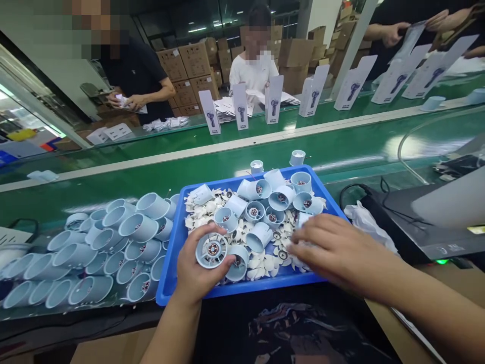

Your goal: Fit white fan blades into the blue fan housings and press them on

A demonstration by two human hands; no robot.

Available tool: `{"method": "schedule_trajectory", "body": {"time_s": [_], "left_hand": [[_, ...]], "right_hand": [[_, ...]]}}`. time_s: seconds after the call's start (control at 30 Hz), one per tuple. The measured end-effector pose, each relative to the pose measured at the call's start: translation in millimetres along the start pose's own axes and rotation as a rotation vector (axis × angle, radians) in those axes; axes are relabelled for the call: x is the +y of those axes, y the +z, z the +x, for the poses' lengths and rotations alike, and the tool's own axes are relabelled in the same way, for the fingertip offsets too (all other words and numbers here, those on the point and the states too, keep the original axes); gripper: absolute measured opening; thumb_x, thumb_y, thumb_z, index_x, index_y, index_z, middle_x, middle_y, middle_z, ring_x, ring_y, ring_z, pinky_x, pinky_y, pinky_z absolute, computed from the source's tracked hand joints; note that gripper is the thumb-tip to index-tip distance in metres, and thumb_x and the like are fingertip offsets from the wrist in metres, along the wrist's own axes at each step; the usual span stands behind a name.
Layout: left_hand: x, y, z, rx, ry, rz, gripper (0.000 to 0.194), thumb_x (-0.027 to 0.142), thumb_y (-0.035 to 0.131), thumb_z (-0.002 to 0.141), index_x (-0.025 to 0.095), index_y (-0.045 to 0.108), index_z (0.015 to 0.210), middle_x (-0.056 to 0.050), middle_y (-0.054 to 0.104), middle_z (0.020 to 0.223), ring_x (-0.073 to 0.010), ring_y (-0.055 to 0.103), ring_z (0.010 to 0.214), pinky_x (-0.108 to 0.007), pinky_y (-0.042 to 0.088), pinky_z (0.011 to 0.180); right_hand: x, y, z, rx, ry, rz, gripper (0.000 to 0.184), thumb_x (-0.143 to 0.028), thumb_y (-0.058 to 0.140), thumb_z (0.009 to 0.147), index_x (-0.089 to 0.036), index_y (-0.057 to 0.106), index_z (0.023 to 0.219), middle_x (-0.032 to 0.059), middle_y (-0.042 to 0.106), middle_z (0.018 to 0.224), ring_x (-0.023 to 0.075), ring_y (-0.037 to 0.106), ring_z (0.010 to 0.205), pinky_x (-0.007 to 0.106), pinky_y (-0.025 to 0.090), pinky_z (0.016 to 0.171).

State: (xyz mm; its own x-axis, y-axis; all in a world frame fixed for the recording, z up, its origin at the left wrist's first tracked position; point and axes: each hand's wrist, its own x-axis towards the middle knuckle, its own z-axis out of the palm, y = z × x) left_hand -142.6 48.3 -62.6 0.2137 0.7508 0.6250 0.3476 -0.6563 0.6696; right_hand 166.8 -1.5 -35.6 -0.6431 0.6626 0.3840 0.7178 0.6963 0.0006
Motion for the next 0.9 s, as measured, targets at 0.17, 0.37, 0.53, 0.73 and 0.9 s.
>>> {"method": "schedule_trajectory", "body": {"time_s": [0.17, 0.37, 0.53, 0.73, 0.9], "left_hand": [[0.9, -4.9, -2.8, -0.012, -0.034, -0.008, 0.047, 0.036, 0.083, 0.077, 0.026, 0.062, 0.118, -0.004, 0.076, 0.100, -0.0231, 0.074, 0.093, -0.035, 0.061, 0.085], [3.9, -6.9, -1.8, -0.034, -0.039, -0.026, 0.046, 0.038, 0.083, 0.076, 0.026, 0.064, 0.116, -0.003, 0.076, 0.098, -0.0235, 0.075, 0.090, -0.035, 0.061, 0.082], [3.9, -4.8, -2.8, -0.034, -0.042, -0.051, 0.047, 0.037, 0.083, 0.077, 0.028, 0.062, 0.119, -0.002, 0.076, 0.099, -0.0218, 0.074, 0.091, -0.033, 0.060, 0.084], [6.0, -0.5, -0.6, -0.030, -0.038, -0.132, 0.046, 0.036, 0.084, 0.076, 0.028, 0.063, 0.116, -0.002, 0.075, 0.101, -0.0200, 0.073, 0.093, -0.030, 0.058, 0.086], [4.1, -1.0, -2.4, -0.016, -0.084, -0.264, 0.047, 0.032, 0.084, 0.077, 0.029, 0.063, 0.119, -0.001, 0.075, 0.101, -0.0184, 0.073, 0.093, -0.027, 0.058, 0.085]], "right_hand": [[7.4, 41.2, 15.8, -0.093, -0.048, -0.163, 0.030, 0.004, 0.084, 0.061, -0.017, 0.064, 0.069, 0.0002, 0.052, 0.068, 0.0190, 0.049, 0.066, 0.030, 0.033, 0.058], [9.7, 62.3, 23.7, -0.092, -0.135, -0.267, 0.023, -0.007, 0.085, 0.066, -0.017, 0.065, 0.069, 0.0041, 0.056, 0.082, 0.0220, 0.048, 0.077, 0.033, 0.028, 0.062], [16.2, 62.1, 27.3, -0.139, -0.178, -0.217, 0.027, -0.012, 0.091, 0.070, -0.018, 0.064, 0.068, 0.0014, 0.052, 0.073, 0.0206, 0.045, 0.077, 0.034, 0.026, 0.065], [24.8, 55.7, 34.6, -0.255, -0.174, -0.142, 0.024, -0.015, 0.090, 0.075, -0.019, 0.067, 0.070, -0.0004, 0.054, 0.073, 0.0206, 0.046, 0.079, 0.032, 0.029, 0.070], [15.9, 56.8, 36.0, -0.366, -0.041, -0.171, 0.018, -0.014, 0.080, 0.087, -0.014, 0.067, 0.076, 0.0012, 0.055, 0.076, 0.0198, 0.050, 0.083, 0.030, 0.037, 0.076]]}}
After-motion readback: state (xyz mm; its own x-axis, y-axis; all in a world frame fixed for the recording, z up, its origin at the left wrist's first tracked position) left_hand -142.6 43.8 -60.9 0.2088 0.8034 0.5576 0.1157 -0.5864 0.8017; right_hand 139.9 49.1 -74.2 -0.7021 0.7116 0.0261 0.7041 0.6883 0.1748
